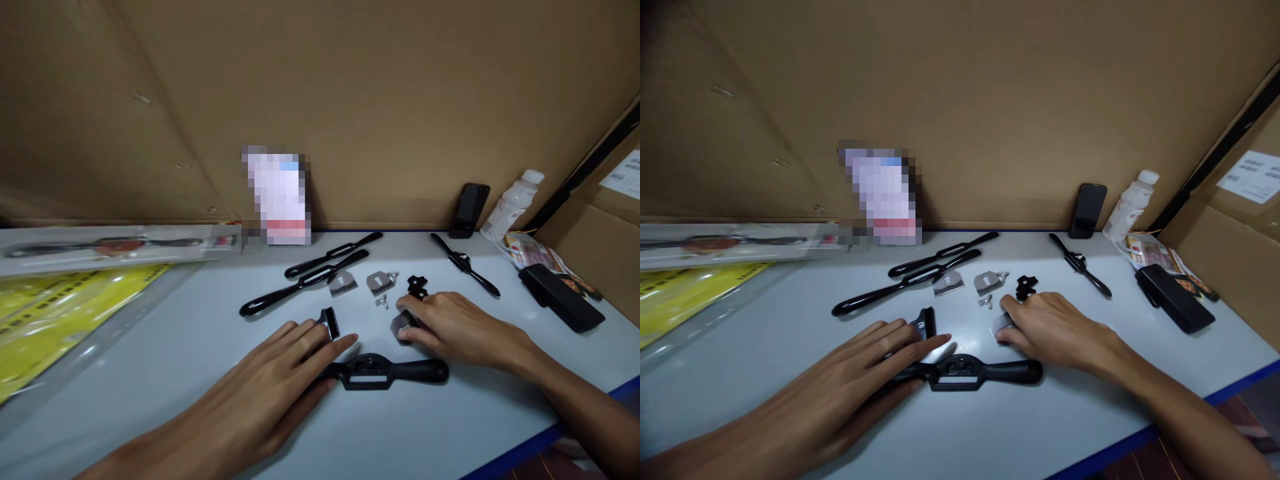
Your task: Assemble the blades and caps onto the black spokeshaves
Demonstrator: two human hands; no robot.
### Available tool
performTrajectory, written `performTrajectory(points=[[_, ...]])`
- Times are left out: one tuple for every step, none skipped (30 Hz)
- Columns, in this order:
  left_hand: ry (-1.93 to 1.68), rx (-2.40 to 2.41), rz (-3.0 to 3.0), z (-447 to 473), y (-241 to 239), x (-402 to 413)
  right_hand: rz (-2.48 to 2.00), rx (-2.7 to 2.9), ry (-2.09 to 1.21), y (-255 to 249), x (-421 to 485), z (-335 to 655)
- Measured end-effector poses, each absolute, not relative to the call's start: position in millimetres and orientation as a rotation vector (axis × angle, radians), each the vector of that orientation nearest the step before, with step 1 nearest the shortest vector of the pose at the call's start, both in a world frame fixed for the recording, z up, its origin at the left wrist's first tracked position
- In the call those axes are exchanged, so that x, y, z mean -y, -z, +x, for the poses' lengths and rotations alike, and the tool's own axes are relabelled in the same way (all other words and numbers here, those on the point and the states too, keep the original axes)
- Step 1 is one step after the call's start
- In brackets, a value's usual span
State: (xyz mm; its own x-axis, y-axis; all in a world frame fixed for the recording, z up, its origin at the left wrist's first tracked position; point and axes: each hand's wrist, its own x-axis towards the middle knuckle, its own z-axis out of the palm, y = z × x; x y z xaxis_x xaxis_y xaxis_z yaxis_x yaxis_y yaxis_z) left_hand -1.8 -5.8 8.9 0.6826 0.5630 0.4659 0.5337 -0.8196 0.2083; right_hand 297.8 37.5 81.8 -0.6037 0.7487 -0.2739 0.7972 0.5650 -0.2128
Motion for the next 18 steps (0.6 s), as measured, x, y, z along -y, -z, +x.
performTrajectory(points=[[-0.816, -0.921, 2.833, -1, -10, 6, 1.301, -2.631, 0.499, -83, -39, 300], [-0.818, -0.917, 2.836, -1, -10, 6, 1.279, -2.627, 0.529, -84, -41, 302], [-0.814, -0.912, 2.837, 0, -10, 5, 1.265, -2.627, 0.554, -85, -42, 304], [-0.808, -0.91, 2.835, 0, -10, 5, 1.266, -2.624, 0.565, -86, -43, 305], [-0.807, -0.911, 2.834, 0, -11, 5, 1.287, -2.613, 0.561, -86, -44, 306], [-0.811, -0.916, 2.835, 1, -11, 5, 1.327, -2.594, 0.542, -86, -44, 306], [-0.817, -0.917, 2.836, 1, -11, 5, 1.373, -2.571, 0.514, -85, -44, 305], [-0.822, -0.918, 2.837, 1, -11, 5, 1.413, -2.546, 0.487, -85, -43, 304], [-0.821, -0.915, 2.837, 1, -12, 5, 1.444, -2.522, 0.471, -84, -43, 302], [-0.82, -0.909, 2.84, 1, -12, 5, 1.466, -2.501, 0.468, -83, -42, 301], [-0.818, -0.904, 2.845, 1, -12, 5, 1.487, -2.484, 0.473, -83, -42, 300], [-0.815, -0.903, 2.852, 0, -12, 5, 1.505, -2.481, 0.482, -83, -42, 299], [-0.815, -0.904, 2.861, 0, -11, 5, 1.519, -2.49, 0.494, -83, -42, 298], [-0.816, -0.907, 2.868, 0, -11, 5, 1.534, -2.512, 0.507, -82, -41, 297], [-0.817, -0.91, 2.871, -1, -11, 5, 1.546, -2.545, 0.523, -82, -41, 296], [-0.812, -0.912, 2.868, -1, -10, 5, 1.558, -2.58, 0.548, -82, -40, 295], [-0.807, -0.914, 2.862, -1, -10, 5, 1.568, -2.612, 0.587, -81, -40, 294], [-0.802, -0.916, 2.854, -1, -10, 5, 1.577, -2.637, 0.635, -80, -39, 293]])
